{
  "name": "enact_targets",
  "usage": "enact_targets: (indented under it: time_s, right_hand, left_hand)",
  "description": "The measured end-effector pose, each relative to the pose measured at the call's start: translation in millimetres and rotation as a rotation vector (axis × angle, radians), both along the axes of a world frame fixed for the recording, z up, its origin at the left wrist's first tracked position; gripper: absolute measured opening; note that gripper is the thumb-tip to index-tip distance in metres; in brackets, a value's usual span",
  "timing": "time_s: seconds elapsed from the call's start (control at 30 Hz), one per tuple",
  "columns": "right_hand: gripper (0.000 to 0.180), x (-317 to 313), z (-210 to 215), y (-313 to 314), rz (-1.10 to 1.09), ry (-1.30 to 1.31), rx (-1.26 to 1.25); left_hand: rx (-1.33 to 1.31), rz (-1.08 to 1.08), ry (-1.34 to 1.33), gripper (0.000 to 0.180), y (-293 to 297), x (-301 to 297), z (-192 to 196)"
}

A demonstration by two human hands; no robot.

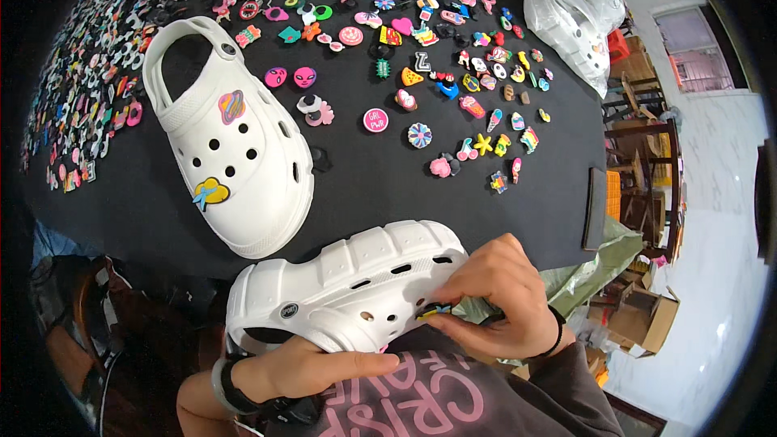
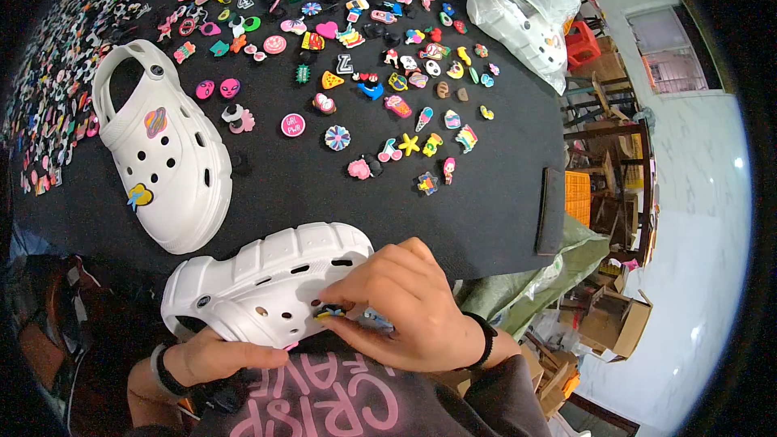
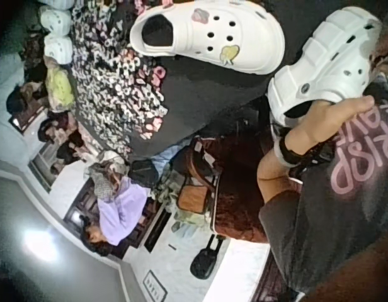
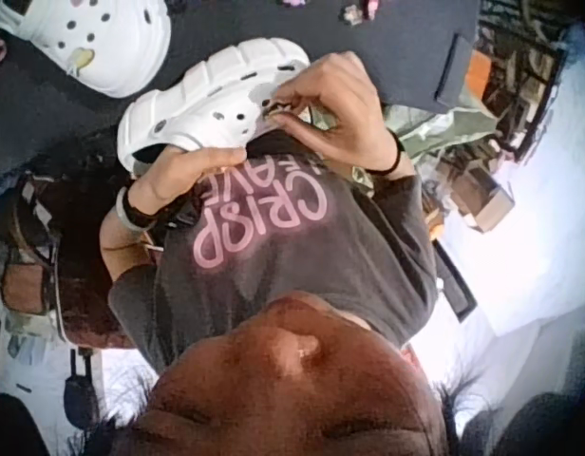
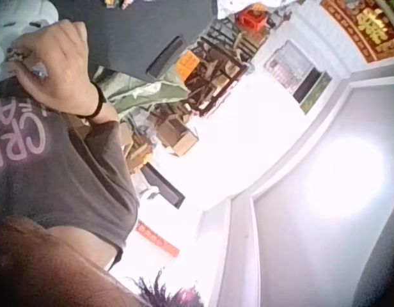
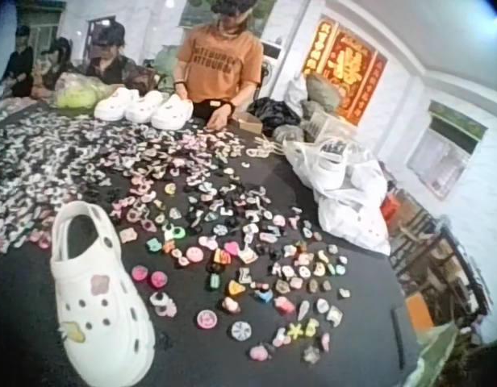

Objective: Attaching decorative charms into the holes of white clog shoes.

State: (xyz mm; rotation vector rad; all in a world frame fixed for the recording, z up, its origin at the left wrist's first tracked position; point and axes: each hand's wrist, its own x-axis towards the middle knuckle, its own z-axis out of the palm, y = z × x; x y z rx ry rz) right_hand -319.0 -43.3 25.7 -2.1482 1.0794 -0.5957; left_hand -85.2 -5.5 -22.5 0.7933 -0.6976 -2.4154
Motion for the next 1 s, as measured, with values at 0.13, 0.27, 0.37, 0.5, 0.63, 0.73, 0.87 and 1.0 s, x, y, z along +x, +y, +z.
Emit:
enact_targets:
  time_s: [0.13, 0.27, 0.37, 0.5, 0.63, 0.73, 0.87, 1.0]
  right_hand:
    - [0.035, 2.1, -3.7, -1.2, 0.000, -0.041, 0.025]
    - [0.039, 2.6, -8.2, -6.2, 0.057, -0.051, 0.043]
    - [0.041, 5.4, -1.8, -14.0, 0.095, 0.001, 0.093]
    - [0.055, 9.0, -1.3, -28.9, 0.127, 0.044, 0.137]
    - [0.067, 7.3, -5.2, -41.3, 0.244, 0.155, 0.310]
    - [0.062, 8.1, -9.7, -48.3, 0.326, 0.148, 0.319]
    - [0.059, 16.7, -8.6, -50.8, 0.347, 0.181, 0.306]
    - [0.057, 16.1, -11.3, -55.1, 0.350, 0.129, 0.386]
  left_hand:
    - [-0.146, -0.036, -0.052, 0.048, 3.5, 1.2, -3.4]
    - [-0.162, -0.039, -0.034, 0.045, 1.4, 2.1, -3.5]
    - [-0.243, -0.092, -0.083, 0.047, 2.0, 6.3, -7.4]
    - [-0.446, -0.021, -0.071, 0.046, 6.0, 1.5, -17.9]
    - [-0.391, -0.017, -0.110, 0.042, 2.4, 1.9, -11.2]
    - [-0.367, -0.039, -0.096, 0.042, -1.3, 2.1, -12.9]
    - [-0.403, -0.047, -0.107, 0.038, 5.2, 2.0, -24.7]
    - [-0.333, 0.075, -0.080, 0.036, 2.0, -2.0, -13.7]
